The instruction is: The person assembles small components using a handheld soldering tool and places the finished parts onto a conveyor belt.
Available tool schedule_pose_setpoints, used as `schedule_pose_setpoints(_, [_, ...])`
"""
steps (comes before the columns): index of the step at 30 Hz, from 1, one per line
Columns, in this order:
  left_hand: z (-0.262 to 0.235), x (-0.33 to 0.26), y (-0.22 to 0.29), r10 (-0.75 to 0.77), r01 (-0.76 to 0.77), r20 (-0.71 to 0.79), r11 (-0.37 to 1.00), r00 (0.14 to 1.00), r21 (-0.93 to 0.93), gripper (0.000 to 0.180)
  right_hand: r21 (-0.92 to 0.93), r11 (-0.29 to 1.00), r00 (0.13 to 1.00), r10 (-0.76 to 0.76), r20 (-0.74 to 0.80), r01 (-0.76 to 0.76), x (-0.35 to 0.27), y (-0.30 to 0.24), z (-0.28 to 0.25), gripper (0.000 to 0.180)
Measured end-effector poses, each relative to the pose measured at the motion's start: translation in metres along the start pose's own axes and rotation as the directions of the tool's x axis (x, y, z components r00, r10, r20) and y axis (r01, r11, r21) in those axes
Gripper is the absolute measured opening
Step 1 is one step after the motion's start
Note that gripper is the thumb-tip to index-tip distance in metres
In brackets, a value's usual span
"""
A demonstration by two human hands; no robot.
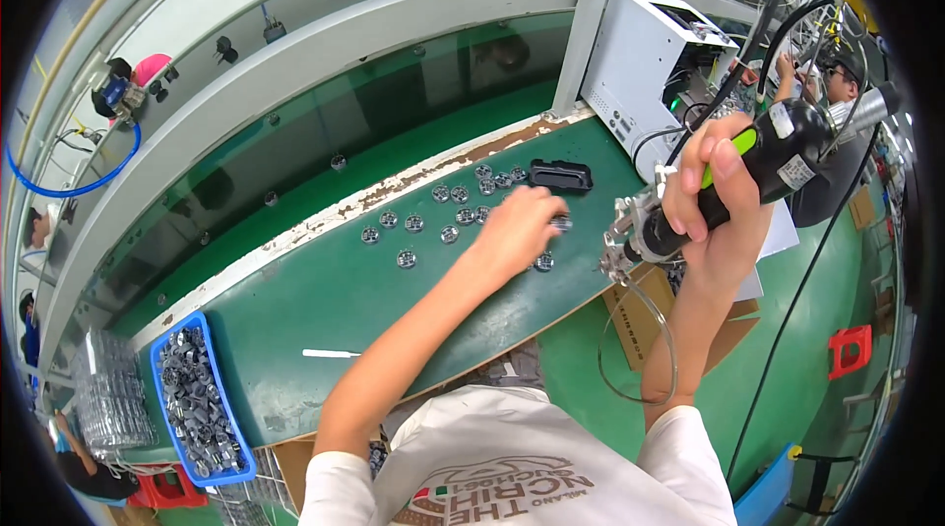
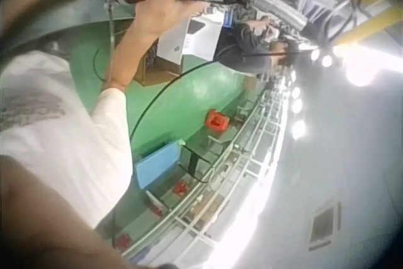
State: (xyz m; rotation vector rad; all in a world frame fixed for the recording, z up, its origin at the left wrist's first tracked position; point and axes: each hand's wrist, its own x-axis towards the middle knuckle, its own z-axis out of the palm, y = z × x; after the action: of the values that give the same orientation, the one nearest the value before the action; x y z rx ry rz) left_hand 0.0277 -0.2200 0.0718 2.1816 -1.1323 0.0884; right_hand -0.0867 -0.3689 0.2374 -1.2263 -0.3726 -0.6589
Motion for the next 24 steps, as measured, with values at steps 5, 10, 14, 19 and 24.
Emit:
schedule_pose_setpoints(5, [0.075, 0.046, 0.005, 0.045, -0.051, 0.089, 0.996, 0.995, 0.071, 0.027, 0.003, 0.998, 0.998, 0.055, -0.008, -0.055, -0.016, -0.011, -0.018, 0.019])
schedule_pose_setpoints(10, [0.096, 0.056, -0.006, 0.058, -0.073, 0.094, 0.983, 0.994, 0.166, 0.049, 0.012, 1.0, 0.994, -0.013, 0.108, 0.012, -0.023, -0.008, -0.043, 0.02])
schedule_pose_setpoints(14, [0.071, 0.047, 0.001, 0.137, -0.14, 0.027, 0.978, 0.99, 0.153, 0.062, 0.043, 0.998, 0.987, -0.04, 0.156, 0.034, -0.021, -0.005, -0.057, 0.023])
schedule_pose_setpoints(19, [-0.049, 0.001, -0.029, 0.122, -0.12, -0.288, 0.992, 0.95, 0.025, 0.045, 0.043, 0.996, 0.984, -0.088, 0.156, 0.082, -0.015, 0.009, -0.059, 0.024])
schedule_pose_setpoints(24, [-0.159, -0.123, -0.193, -0.338, 0.583, -0.754, 0.81, 0.563, 0.072, 0.049, -0.007, 0.993, 0.985, -0.116, 0.127, 0.118, -0.013, 0.011, -0.057, 0.024])
